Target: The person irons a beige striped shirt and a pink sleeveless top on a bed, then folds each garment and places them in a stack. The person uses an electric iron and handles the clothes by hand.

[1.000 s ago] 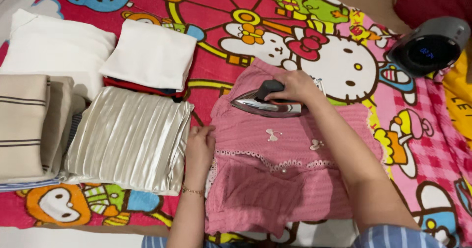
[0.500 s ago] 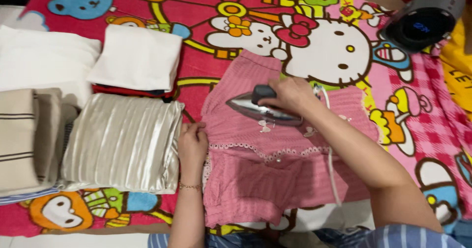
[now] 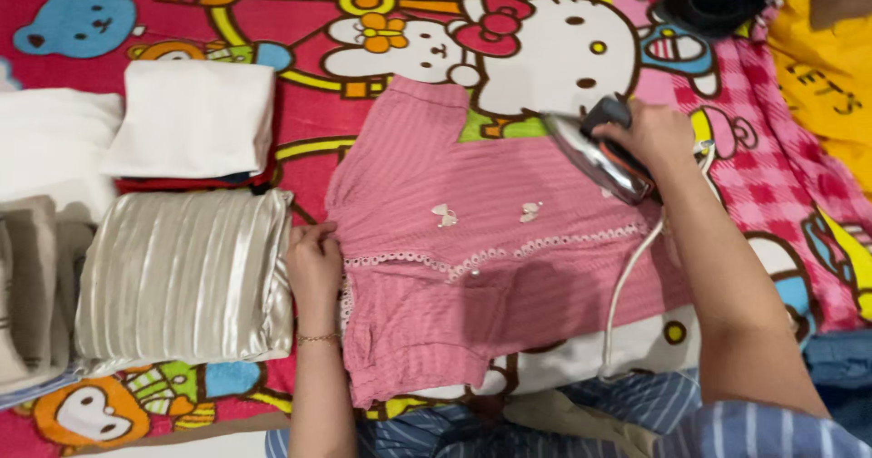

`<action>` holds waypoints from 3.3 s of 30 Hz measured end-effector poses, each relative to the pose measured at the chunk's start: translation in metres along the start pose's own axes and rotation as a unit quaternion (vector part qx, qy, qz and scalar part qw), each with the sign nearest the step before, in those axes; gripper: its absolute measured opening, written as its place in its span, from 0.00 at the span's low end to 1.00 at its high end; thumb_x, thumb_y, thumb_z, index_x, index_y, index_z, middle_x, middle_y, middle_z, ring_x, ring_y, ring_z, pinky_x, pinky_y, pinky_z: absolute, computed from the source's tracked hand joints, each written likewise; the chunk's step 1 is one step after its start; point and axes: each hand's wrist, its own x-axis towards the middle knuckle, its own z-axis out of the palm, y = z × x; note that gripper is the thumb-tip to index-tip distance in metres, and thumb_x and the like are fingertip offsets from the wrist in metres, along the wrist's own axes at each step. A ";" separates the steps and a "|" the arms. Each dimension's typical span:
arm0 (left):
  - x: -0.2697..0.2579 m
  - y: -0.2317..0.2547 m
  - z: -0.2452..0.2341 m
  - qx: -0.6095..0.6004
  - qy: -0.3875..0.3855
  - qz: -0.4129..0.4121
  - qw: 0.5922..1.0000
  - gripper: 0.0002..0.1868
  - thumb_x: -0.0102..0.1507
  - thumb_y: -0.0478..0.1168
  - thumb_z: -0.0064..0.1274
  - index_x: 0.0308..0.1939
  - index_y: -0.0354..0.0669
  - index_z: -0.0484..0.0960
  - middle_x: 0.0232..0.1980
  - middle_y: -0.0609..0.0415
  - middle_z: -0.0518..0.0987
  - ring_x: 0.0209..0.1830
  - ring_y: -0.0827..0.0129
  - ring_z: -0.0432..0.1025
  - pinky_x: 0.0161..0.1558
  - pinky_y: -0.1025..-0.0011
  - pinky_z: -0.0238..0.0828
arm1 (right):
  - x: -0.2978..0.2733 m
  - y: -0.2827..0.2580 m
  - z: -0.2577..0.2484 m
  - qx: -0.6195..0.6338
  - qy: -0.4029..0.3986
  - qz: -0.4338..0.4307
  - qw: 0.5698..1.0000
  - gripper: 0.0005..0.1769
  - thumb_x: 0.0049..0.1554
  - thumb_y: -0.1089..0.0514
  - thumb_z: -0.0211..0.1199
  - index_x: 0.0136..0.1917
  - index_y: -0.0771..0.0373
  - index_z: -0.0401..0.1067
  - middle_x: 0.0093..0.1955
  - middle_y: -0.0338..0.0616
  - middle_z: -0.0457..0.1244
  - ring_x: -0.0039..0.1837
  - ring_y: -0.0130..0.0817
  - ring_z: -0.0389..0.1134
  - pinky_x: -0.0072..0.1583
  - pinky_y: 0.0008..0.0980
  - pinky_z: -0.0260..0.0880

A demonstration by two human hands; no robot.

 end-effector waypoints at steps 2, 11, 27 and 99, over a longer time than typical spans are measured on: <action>0.006 0.001 -0.005 0.014 -0.014 0.018 1.000 0.11 0.60 0.31 0.52 0.44 0.38 0.87 0.45 0.40 0.80 0.46 0.47 0.76 0.51 0.57 0.72 | -0.003 0.036 0.011 0.050 0.032 0.086 0.995 0.33 0.55 0.29 0.72 0.48 0.63 0.76 0.38 0.58 0.69 0.42 0.58 0.72 0.45 0.52 0.71; 0.025 0.093 -0.018 0.317 -0.026 0.197 0.927 0.20 0.61 0.45 0.57 0.56 0.43 0.82 0.62 0.45 0.78 0.65 0.49 0.70 0.60 0.48 0.66 | -0.070 0.262 0.043 0.518 0.258 0.256 0.775 0.15 0.55 0.72 0.68 0.54 0.60 0.75 0.49 0.35 0.69 0.51 0.29 0.70 0.55 0.32 0.72; -0.002 0.193 0.189 0.139 -0.263 0.265 0.917 0.36 0.69 0.60 0.39 0.75 0.44 0.63 0.78 0.40 0.60 0.80 0.45 0.50 0.71 0.33 0.36 | -0.064 0.282 0.149 0.622 0.322 0.338 0.629 0.11 0.55 0.71 0.69 0.48 0.63 0.70 0.42 0.40 0.65 0.41 0.33 0.70 0.43 0.36 0.76; -0.068 0.090 -0.060 0.133 -0.135 0.193 0.963 0.11 0.66 0.44 0.54 0.47 0.43 0.83 0.50 0.51 0.81 0.54 0.52 0.71 0.50 0.56 0.63 | -0.206 -0.225 -0.072 0.425 0.028 -0.186 0.886 0.20 0.55 0.65 0.59 0.61 0.63 0.73 0.63 0.55 0.64 0.59 0.51 0.68 0.57 0.42 0.70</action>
